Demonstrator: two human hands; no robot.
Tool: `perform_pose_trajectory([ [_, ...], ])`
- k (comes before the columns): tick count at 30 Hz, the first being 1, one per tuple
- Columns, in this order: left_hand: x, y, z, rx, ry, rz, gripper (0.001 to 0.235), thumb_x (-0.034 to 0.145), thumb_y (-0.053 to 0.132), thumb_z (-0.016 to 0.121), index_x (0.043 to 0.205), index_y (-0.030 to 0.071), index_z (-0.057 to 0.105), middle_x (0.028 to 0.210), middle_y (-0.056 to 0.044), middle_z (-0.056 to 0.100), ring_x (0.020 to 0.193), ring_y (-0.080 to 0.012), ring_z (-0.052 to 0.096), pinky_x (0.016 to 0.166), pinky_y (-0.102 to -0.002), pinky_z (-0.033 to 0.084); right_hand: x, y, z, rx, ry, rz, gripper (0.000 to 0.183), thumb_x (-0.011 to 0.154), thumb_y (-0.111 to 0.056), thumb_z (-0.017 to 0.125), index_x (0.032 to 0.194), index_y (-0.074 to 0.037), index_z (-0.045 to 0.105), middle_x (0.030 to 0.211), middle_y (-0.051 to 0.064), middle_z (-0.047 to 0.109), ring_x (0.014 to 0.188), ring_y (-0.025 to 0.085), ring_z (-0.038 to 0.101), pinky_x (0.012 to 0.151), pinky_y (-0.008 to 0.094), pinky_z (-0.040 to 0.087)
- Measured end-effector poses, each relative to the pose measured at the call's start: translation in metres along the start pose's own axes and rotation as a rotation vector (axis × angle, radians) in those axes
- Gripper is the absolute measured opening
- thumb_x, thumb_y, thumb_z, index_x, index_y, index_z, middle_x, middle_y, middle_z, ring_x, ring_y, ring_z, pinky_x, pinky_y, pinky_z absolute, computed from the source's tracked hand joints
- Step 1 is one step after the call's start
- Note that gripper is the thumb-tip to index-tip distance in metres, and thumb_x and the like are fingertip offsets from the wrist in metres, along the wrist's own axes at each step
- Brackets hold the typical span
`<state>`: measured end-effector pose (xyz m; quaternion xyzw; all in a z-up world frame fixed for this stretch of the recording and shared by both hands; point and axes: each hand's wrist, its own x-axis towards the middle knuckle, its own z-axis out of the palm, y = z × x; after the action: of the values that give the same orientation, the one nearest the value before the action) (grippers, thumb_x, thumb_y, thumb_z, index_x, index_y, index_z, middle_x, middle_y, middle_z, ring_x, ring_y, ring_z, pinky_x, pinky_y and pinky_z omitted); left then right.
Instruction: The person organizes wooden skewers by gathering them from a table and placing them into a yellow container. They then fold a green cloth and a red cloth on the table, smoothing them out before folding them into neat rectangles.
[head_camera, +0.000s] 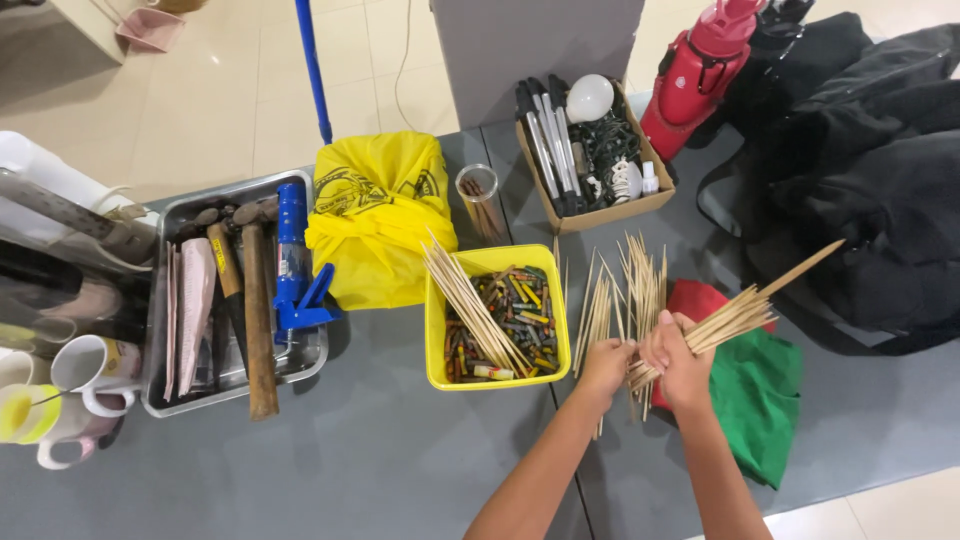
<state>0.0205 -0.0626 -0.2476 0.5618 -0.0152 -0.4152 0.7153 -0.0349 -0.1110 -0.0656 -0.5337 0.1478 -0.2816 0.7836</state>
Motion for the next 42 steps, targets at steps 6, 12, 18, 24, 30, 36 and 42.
perform_pose_trajectory([
  [6, -0.023, 0.024, 0.009, 0.236, 0.069, 0.122, 0.029, 0.102, 0.026, 0.061, 0.090, 0.003, 0.072, 0.075, -0.006, 0.068, 0.063, -0.0143, 0.060, 0.058, -0.033, 0.048, -0.006, -0.008, 0.004, -0.071, 0.067, 0.009, 0.043, 0.108, -0.012, 0.053, 0.068, -0.010, 0.035, 0.054, -0.001, 0.035, 0.045, 0.009, 0.032, 0.046, 0.029, 0.031],
  [12, -0.013, 0.026, 0.002, 0.184, 0.141, 0.102, 0.031, 0.105, 0.026, 0.052, 0.096, 0.003, 0.071, 0.079, -0.006, 0.073, 0.067, -0.0130, 0.067, 0.062, -0.029, 0.053, -0.015, -0.023, 0.007, -0.122, 0.064, -0.109, 0.042, 0.106, -0.010, 0.055, 0.071, -0.012, 0.034, 0.056, -0.002, 0.035, 0.047, 0.008, 0.032, 0.045, 0.027, 0.029],
  [18, -0.023, 0.053, 0.002, 0.116, -0.053, 0.150, 0.029, 0.110, 0.023, 0.044, 0.111, 0.002, 0.064, 0.088, -0.005, 0.071, 0.071, -0.0090, 0.064, 0.067, -0.028, 0.055, -0.007, -0.049, 0.009, -0.111, 0.170, -0.051, 0.039, 0.108, -0.017, 0.063, 0.076, -0.011, 0.043, 0.059, -0.005, 0.042, 0.049, 0.005, 0.038, 0.047, 0.025, 0.031],
  [24, -0.067, 0.089, 0.015, 0.270, -0.172, 0.374, 0.043, 0.109, 0.017, 0.043, 0.150, 0.006, 0.052, 0.114, -0.010, 0.067, 0.100, -0.0149, 0.061, 0.088, -0.031, 0.049, 0.000, -0.014, 0.021, -0.375, 0.229, 0.086, 0.021, 0.089, -0.018, 0.073, 0.107, -0.008, 0.069, 0.083, -0.003, 0.070, 0.070, 0.005, 0.062, 0.059, 0.023, 0.049],
  [30, -0.038, 0.065, -0.010, -0.182, -0.449, 0.228, 0.057, 0.100, 0.012, 0.049, 0.156, 0.007, 0.038, 0.151, -0.011, 0.052, 0.139, -0.0185, 0.051, 0.119, -0.033, 0.036, 0.005, 0.039, -0.018, -0.545, 0.224, -0.017, 0.027, 0.103, -0.021, 0.071, 0.105, 0.005, 0.072, 0.090, 0.005, 0.069, 0.080, 0.009, 0.061, 0.069, 0.026, 0.049],
  [36, -0.096, 0.157, 0.013, 0.002, -0.329, 0.510, 0.078, 0.086, 0.027, 0.078, 0.152, 0.004, 0.045, 0.150, -0.016, 0.051, 0.135, -0.0222, 0.052, 0.114, -0.033, 0.041, 0.006, 0.086, -0.054, -0.394, 0.025, -0.105, 0.029, 0.095, -0.010, 0.062, 0.123, -0.002, 0.063, 0.110, 0.003, 0.069, 0.099, 0.012, 0.066, 0.085, 0.027, 0.054],
  [42, -0.143, 0.205, 0.044, 0.407, -0.101, 0.667, 0.051, 0.071, 0.027, 0.090, 0.109, 0.006, 0.063, 0.101, -0.010, 0.065, 0.095, -0.0220, 0.066, 0.085, -0.036, 0.055, -0.008, 0.096, -0.032, -0.146, 0.012, -0.278, 0.036, 0.102, -0.021, 0.057, 0.132, -0.002, 0.053, 0.119, 0.006, 0.061, 0.108, 0.016, 0.062, 0.092, 0.033, 0.052],
])
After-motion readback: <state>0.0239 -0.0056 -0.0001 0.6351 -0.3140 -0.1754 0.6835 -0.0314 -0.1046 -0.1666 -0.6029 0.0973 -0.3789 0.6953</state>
